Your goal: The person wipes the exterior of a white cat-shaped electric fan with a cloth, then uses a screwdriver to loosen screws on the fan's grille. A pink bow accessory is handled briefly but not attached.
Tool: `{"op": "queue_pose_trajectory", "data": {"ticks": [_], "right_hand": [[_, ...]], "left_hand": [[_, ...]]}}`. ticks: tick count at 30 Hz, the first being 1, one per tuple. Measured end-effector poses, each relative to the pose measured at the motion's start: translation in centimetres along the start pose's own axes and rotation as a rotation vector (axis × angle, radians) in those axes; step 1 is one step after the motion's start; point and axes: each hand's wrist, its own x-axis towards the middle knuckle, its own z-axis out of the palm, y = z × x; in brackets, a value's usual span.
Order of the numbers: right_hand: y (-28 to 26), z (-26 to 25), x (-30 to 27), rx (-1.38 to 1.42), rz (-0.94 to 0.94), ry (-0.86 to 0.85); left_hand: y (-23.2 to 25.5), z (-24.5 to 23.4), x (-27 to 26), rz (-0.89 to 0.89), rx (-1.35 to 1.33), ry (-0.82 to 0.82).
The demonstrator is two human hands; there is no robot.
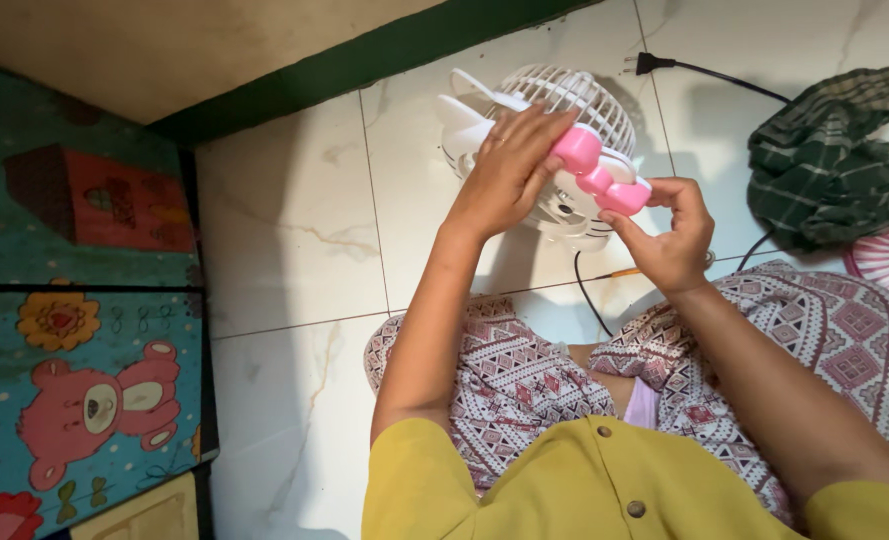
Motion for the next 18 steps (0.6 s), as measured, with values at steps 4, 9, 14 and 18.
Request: {"op": "queue_pose_trajectory", "data": {"ticks": [4, 9, 14, 18], "right_hand": [[-0.9, -0.4, 0.2, -0.071, -0.085, -0.011], [-1.9, -0.9, 0.5, -0.258, -0.242, -0.031], [-1.7, -1.1, 0.2, -0.289, -0.241, 0.0], [-0.9, -1.0, 0.0, -0.224, -0.2, 0.042]], "left_hand": [[-1.0, -0.8, -0.4, -0.086, 0.305, -0.018], [-3.8, -0.6, 0.6, -0.081, 0.432, -0.004], [-5.5, 0.9, 1.0, -0.018, 0.417, 0.021], [-5.3, 2.1, -0.1, -0.023, 0.367, 0.141]]}}
